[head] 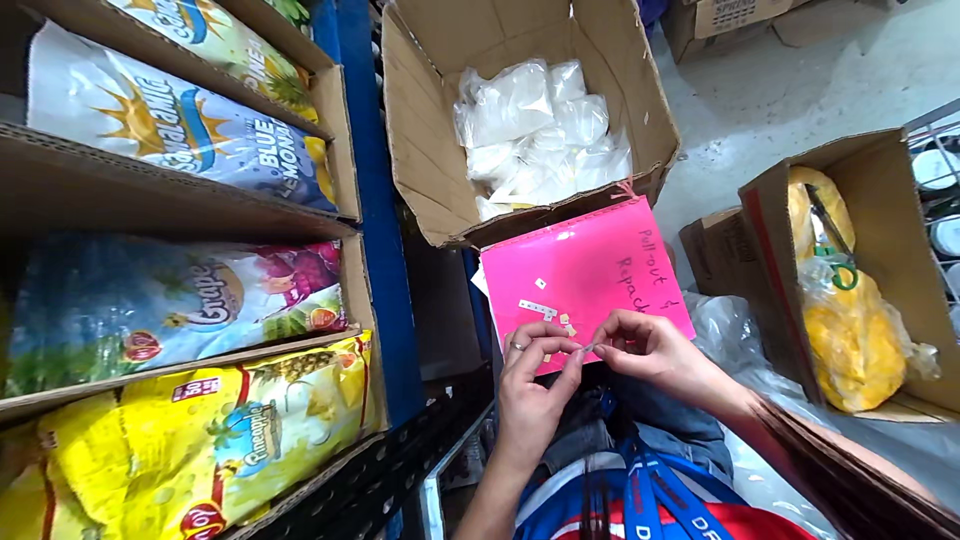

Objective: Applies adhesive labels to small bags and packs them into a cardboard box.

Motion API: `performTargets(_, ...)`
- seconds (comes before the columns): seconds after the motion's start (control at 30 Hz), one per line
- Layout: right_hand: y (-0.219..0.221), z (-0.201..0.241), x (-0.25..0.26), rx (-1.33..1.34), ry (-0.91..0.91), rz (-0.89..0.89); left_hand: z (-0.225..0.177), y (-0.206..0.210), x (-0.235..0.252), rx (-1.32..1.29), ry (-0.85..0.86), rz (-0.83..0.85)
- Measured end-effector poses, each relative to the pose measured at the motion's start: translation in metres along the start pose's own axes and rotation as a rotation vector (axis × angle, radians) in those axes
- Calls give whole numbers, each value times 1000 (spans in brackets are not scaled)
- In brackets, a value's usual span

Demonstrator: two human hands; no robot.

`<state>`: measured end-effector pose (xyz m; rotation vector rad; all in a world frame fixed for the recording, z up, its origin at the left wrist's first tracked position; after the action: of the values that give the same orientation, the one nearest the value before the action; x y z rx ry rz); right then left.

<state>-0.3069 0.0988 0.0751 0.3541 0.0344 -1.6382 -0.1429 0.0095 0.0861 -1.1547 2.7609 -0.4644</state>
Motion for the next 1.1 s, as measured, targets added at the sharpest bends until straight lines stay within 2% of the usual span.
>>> performTargets(0.27,0,3,-2,138,-53,32,-9,6,3,-164,-34,-11)
performTargets(0.63,3,6,-3,195,-97,-3,-20,11,2,-138,4,-36)
performTargets(0.93,-3,8,-3,384,-38,71,-22,10,6,-296,-49,-8)
performTargets(1.1,-6,12,-3,353,-57,40,-26,12,9,-298,-52,-5)
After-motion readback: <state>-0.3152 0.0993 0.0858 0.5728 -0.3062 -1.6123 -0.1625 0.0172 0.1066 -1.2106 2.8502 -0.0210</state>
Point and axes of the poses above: each hand's wrist, its own x-axis towards the middle knuckle, its own y-axis out of the palm, z = x × y, the point moved 2 cm from there along x, towards the middle knuckle, and after that the axes turned 8 degrees about z, right-handed, at the moved point
